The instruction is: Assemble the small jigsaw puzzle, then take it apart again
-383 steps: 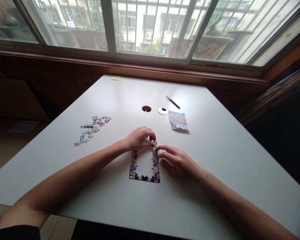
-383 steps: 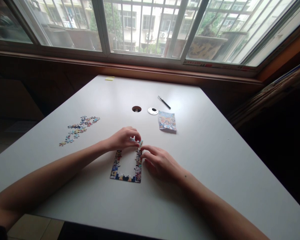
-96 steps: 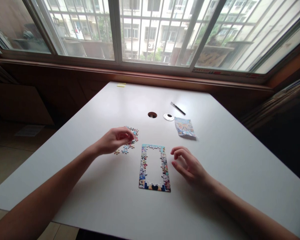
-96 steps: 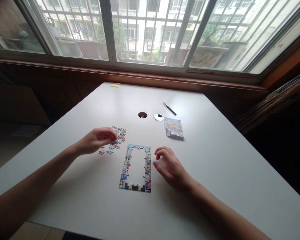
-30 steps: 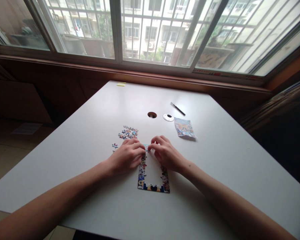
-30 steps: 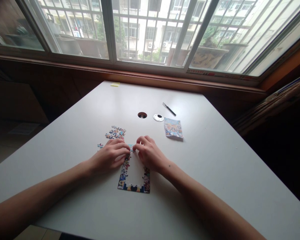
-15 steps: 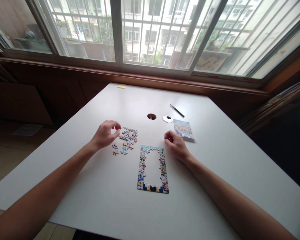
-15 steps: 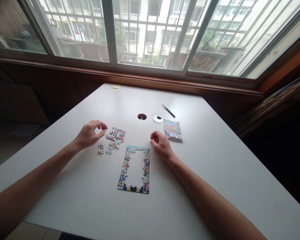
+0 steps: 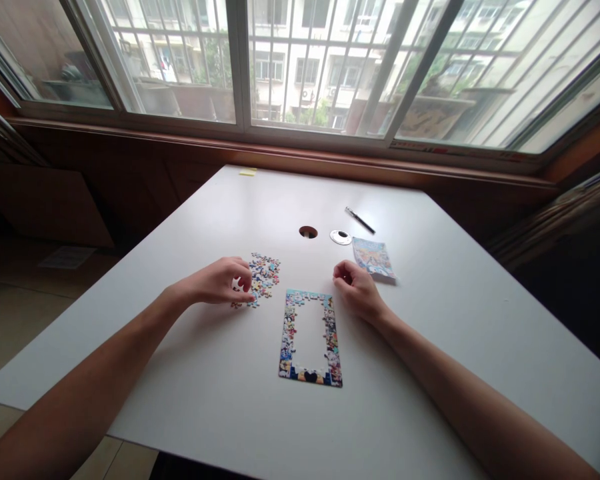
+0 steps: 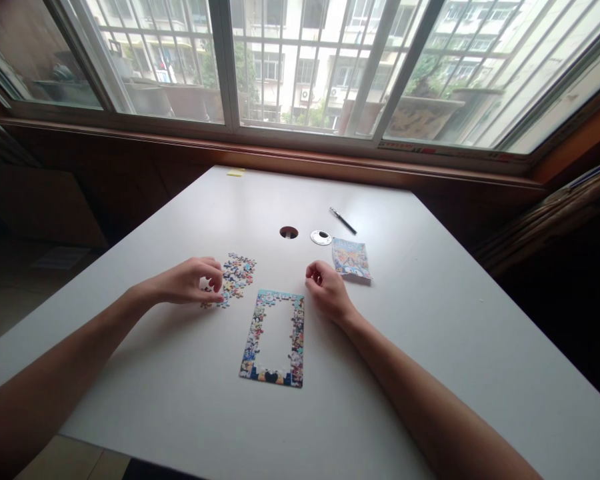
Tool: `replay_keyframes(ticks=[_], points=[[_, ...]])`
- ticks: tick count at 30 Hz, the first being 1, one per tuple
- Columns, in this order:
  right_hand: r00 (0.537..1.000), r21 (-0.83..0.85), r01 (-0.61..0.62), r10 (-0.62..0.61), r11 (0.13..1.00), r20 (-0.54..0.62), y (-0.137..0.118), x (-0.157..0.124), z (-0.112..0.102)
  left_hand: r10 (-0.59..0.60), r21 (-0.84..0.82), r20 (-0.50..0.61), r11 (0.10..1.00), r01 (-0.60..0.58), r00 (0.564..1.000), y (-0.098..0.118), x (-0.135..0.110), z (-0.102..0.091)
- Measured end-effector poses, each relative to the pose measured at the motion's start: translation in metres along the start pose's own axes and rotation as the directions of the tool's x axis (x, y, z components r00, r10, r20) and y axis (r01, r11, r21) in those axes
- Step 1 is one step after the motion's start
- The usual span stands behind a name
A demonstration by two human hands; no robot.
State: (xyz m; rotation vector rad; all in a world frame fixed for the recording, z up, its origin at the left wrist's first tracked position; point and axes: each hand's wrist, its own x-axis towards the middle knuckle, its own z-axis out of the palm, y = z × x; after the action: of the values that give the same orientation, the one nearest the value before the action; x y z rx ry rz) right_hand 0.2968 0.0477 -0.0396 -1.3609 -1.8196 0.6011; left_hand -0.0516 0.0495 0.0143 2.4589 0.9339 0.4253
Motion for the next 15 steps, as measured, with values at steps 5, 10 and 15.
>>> replay_keyframes(ticks=[5, 10, 15], points=[[1.0, 0.005, 0.0, 0.0, 1.0, 0.006, 0.0001, 0.0, 0.0003, 0.058, -0.009, 0.099, 0.998, -0.057, 0.993, 0.001, 0.0001, 0.0027], [1.0, -0.001, -0.008, 0.008, 1.0, 0.007, -0.0001, -0.0002, 0.0002, 0.039, 0.007, 0.031, 0.999, -0.04, 0.999, -0.0016, -0.0005, 0.003], [1.0, 0.001, -0.013, 0.013, 1.0, 0.015, 0.0004, 0.0002, 0.0003, 0.063, 0.045, 0.032, 0.997, -0.064, 0.998, -0.0041, 0.0009, 0.0065]])
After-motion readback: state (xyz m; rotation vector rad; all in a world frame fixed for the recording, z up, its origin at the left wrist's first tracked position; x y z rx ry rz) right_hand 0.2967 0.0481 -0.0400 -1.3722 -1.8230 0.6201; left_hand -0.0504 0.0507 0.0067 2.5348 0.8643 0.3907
